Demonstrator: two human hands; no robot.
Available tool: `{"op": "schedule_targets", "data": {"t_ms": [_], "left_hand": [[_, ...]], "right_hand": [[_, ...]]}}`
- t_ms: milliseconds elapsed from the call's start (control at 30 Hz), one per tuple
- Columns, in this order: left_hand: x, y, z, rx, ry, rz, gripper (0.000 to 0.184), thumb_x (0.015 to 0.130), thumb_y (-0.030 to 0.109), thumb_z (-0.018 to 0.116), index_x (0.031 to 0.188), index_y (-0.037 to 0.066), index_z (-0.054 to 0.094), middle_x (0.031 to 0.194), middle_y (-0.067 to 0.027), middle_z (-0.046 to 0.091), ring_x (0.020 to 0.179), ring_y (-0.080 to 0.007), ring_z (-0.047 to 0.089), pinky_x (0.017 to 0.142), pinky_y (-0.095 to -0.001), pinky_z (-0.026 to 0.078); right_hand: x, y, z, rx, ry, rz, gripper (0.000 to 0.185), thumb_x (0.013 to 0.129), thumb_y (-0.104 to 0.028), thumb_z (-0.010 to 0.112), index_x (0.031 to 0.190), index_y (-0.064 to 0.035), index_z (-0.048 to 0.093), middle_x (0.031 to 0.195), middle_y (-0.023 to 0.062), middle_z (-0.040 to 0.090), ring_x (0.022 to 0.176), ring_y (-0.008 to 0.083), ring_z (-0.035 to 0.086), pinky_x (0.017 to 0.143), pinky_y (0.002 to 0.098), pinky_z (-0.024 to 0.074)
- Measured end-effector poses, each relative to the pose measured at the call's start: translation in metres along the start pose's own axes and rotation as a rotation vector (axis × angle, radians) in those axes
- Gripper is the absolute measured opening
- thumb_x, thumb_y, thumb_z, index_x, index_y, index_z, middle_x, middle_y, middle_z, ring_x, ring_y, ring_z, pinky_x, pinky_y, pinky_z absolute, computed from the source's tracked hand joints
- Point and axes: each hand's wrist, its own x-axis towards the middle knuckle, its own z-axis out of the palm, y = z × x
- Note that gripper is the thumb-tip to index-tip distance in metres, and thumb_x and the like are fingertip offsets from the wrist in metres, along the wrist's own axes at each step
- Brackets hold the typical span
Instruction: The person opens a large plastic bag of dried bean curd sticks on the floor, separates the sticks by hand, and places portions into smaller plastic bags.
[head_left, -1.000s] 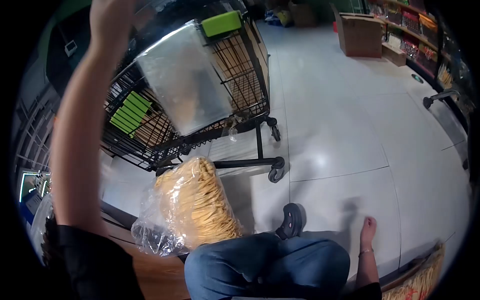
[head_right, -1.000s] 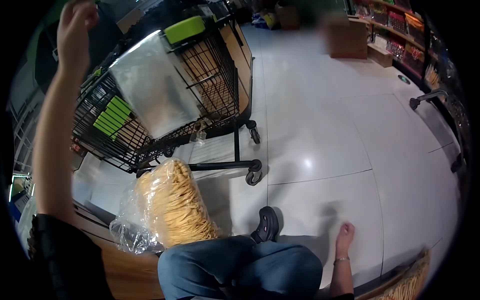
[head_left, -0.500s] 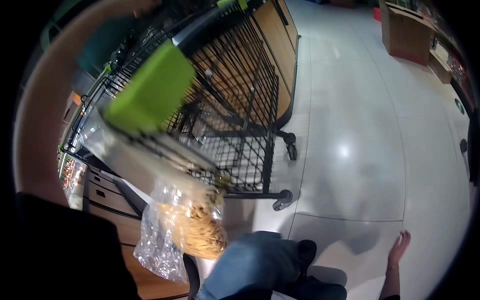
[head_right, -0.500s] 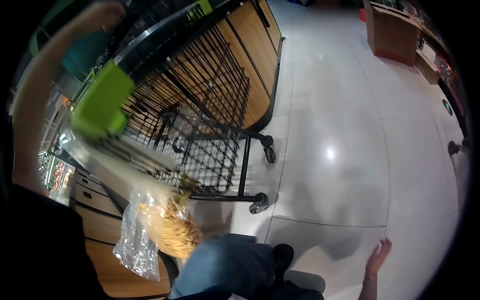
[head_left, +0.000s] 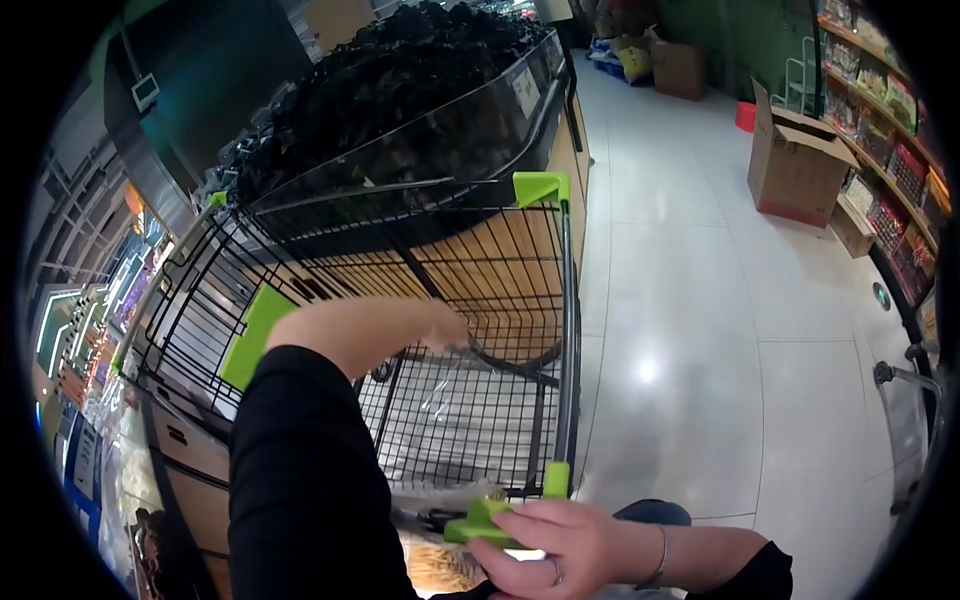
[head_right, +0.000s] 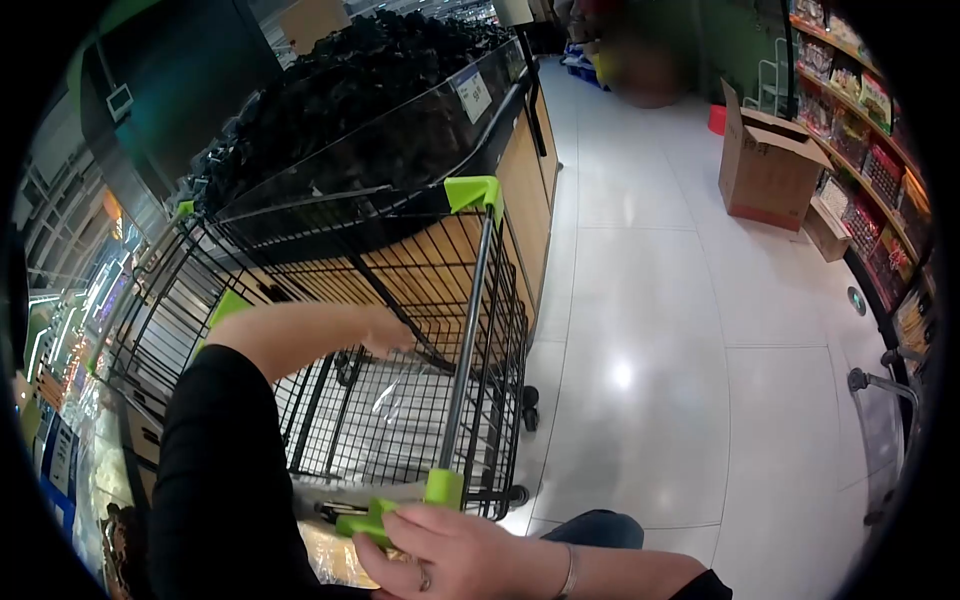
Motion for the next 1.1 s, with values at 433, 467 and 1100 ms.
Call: {"op": "schedule_targets", "data": {"t_ms": [433,467,1100], "left_hand": [[0.069,0.004,0.064,-0.087,-0.169,-0.028,0.03,0.076,0.021,0.048,0.093,-0.002,0.059,0.102,-0.0177,0.051,0.096,-0.0314,0.047,0.077,-0.0407,0.041],[0.075,-0.002,0.071,-0.074,-0.228,-0.031,0.031,0.077,0.022,0.048,0.093,-0.001,0.059,0.104,-0.0185,0.05,0.098,-0.0321,0.045,0.079,-0.0405,0.04],[-0.003,-0.026,-0.004,-0.109,-0.255,0.017,0.049,0.065,0.018,0.061,0.111,0.008,0.046,0.101,-0.0104,0.054,0.091,-0.0281,0.051,0.075,-0.0371,0.042]], "right_hand": [[-0.005,0.006,0.014,-0.056,0.146,0.052,0.014,0.062,-0.016,0.06,0.069,-0.0042,0.057,0.082,0.0046,0.052,0.075,0.0207,0.052,0.066,0.0294,0.0413],[-0.003,0.006,0.01,-0.048,0.124,0.022,0.014,0.062,-0.015,0.06,0.068,-0.0037,0.056,0.085,0.0051,0.054,0.076,0.0208,0.052,0.067,0.0296,0.0417],[-0.013,0.004,0.031,-0.099,0.233,0.113,0.01,0.063,-0.008,0.061,0.068,-0.004,0.053,0.075,0.0032,0.05,0.068,0.0152,0.051,0.059,0.0239,0.0417]]}}
